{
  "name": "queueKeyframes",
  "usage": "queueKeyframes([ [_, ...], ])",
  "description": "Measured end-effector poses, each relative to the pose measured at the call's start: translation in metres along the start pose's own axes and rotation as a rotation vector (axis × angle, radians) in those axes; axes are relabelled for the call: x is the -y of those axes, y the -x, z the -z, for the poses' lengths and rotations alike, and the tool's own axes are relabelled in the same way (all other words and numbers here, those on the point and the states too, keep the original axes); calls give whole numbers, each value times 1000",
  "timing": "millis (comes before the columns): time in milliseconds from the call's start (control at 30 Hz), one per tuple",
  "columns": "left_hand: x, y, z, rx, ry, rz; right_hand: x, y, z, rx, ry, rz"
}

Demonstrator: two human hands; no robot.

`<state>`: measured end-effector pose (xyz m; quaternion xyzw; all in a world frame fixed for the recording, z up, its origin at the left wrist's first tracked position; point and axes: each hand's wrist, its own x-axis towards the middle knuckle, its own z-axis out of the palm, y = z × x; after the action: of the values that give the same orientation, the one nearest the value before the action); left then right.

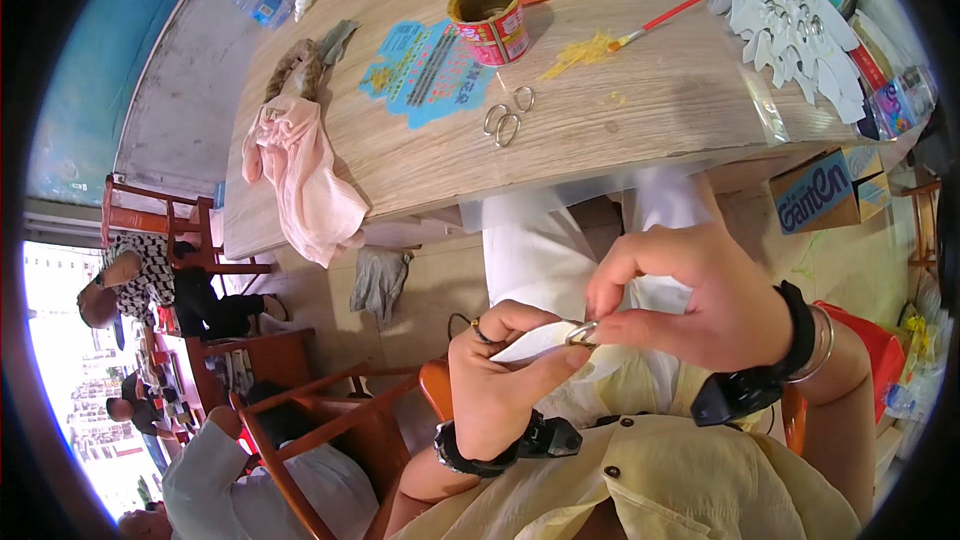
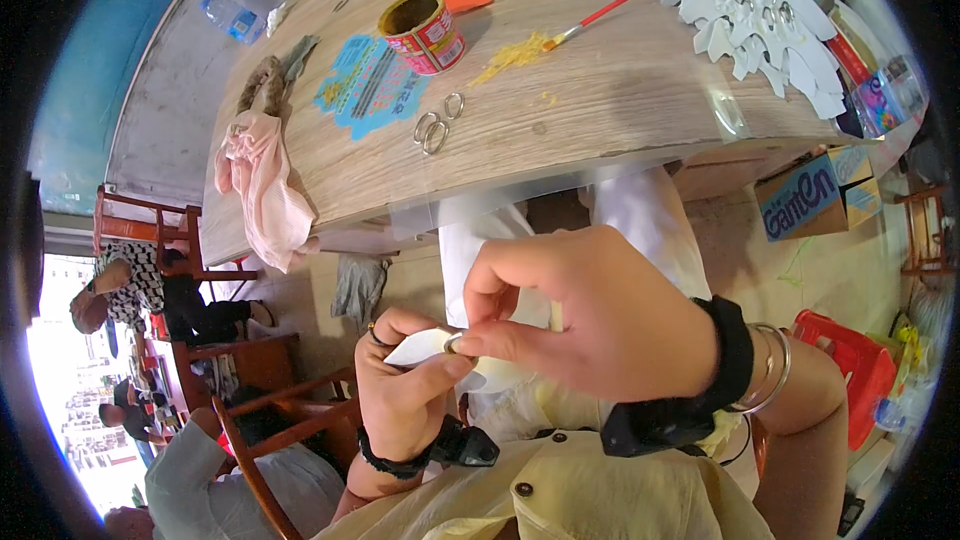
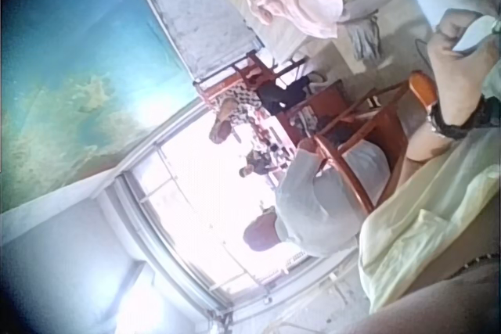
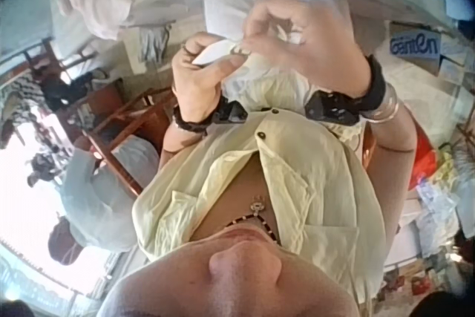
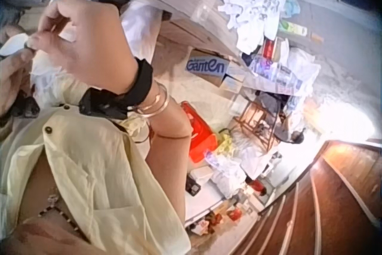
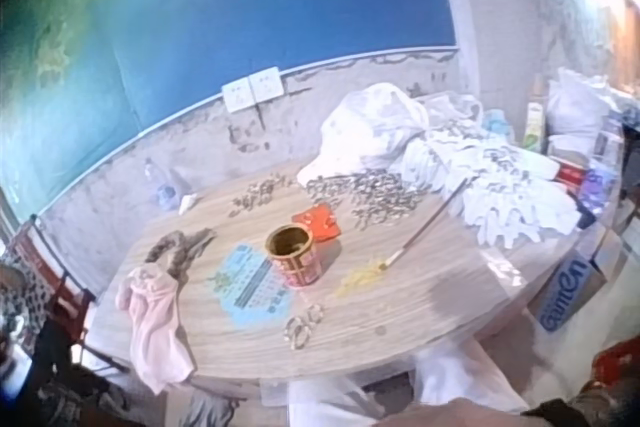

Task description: Applying glue and assembling shoe components.

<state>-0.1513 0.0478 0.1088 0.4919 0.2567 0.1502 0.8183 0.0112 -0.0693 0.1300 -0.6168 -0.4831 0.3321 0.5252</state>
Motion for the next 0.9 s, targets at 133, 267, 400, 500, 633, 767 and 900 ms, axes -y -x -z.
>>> queueKeyframes([
  [133,-8,2,1,67,-66,53,-9,-5,12,166,-431,-207],
  [267,-12,5,0,102,-121,102,-19,-9,17,425,-528,-428],
  [400,-7,2,3,192,-157,10,-31,-10,14,559,-643,-442],
  [500,-7,0,3,218,-192,-45,-29,-11,12,570,-696,-529],
  [633,-6,-1,5,219,-250,-34,-26,-9,8,533,-613,-482],
  [767,-6,-2,7,238,-248,-31,-22,-8,8,531,-607,-499],
  [900,-7,-2,6,250,-232,-43,-26,-6,5,549,-591,-454],
])
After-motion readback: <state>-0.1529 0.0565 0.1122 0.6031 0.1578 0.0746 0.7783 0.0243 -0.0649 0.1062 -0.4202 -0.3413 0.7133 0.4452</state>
